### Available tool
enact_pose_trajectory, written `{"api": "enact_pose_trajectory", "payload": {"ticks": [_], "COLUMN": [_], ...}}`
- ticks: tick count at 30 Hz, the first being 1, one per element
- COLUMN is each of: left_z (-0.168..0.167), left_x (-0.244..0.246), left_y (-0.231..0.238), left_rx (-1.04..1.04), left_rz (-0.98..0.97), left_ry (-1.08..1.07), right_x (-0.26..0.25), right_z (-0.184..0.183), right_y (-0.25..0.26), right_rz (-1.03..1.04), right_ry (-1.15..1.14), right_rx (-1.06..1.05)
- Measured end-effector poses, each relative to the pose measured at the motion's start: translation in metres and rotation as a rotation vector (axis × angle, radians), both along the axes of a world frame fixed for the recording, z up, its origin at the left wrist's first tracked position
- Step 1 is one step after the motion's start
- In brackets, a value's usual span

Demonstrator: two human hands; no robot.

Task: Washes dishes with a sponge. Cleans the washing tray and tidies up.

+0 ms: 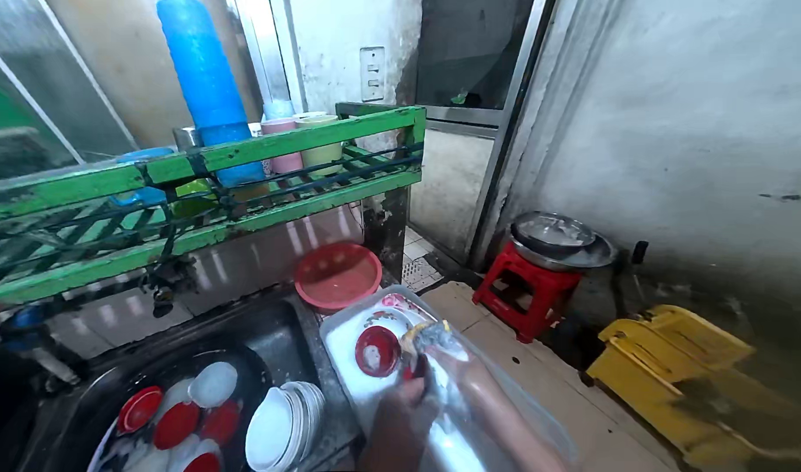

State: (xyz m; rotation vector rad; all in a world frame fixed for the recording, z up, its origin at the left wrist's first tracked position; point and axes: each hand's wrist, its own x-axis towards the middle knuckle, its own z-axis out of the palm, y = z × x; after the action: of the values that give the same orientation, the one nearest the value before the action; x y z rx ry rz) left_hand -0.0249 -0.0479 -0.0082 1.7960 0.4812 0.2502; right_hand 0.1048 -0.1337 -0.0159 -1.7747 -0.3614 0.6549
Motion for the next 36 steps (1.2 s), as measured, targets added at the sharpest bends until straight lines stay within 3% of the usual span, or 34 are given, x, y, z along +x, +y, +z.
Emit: {"api": "enact_pose_trajectory", "payload": {"ticks": [3, 4, 7, 9, 12, 14, 18, 20, 23, 24, 27, 28, 30, 33, 36], "left_z": [-0.011, -0.01, -0.007, -0.003, -0.014, -0.022, -0.01, -0.005, -0.005, -0.005, -0.002, 0.0, 0.0, 0.003, -0.002], "left_x": [-0.004, -0.006, -0.01, -0.01, -0.009, -0.01, -0.008, -0.006, -0.006, -0.006, -0.009, -0.009, -0.008, -0.007, -0.006], "left_y": [0.019, 0.024, 0.024, 0.024, 0.033, 0.037, 0.034, 0.035, 0.035, 0.034, 0.031, 0.03, 0.031, 0.028, 0.028], "left_rx": [0.058, 0.024, -0.225, -0.359, -0.466, -0.455, -0.561, -0.569, -0.422, -0.402, -0.476, -0.505, -0.524, -0.411, -0.497], "left_rz": [0.081, 0.065, -0.04, -0.109, -0.159, -0.131, -0.141, -0.221, -0.246, -0.222, -0.186, -0.198, -0.245, -0.252, -0.189], "left_ry": [0.003, 0.005, -0.057, -0.068, -0.013, 0.007, -0.094, -0.056, 0.051, 0.045, -0.067, -0.09, -0.067, 0.042, -0.098], "right_x": [-0.038, -0.037, 0.003, 0.016, -0.007, -0.021, 0.008, 0.006, -0.019, -0.02, 0.002, 0.006, 0.001, -0.021, -0.002], "right_z": [-0.003, -0.005, -0.003, 0.006, 0.017, 0.011, 0.003, 0.01, 0.014, 0.01, 0.004, 0.007, 0.013, 0.011, -0.001], "right_y": [0.001, 0.003, 0.002, -0.001, 0.004, 0.008, 0.001, -0.004, -0.003, -0.002, -0.002, -0.005, -0.009, -0.008, -0.003], "right_rz": [0.187, 0.208, 0.16, 0.146, 0.314, 0.348, 0.105, 0.109, 0.267, 0.249, 0.07, 0.038, 0.083, 0.206, 0.013], "right_ry": [-0.501, -0.509, 0.003, 0.085, -0.389, -0.631, -0.038, -0.131, -0.561, -0.561, -0.123, -0.071, -0.219, -0.643, -0.29], "right_rx": [-0.025, 0.015, 0.197, 0.204, -0.054, -0.065, 0.228, 0.132, -0.042, 0.01, 0.206, 0.213, 0.124, 0.073, 0.136]}}
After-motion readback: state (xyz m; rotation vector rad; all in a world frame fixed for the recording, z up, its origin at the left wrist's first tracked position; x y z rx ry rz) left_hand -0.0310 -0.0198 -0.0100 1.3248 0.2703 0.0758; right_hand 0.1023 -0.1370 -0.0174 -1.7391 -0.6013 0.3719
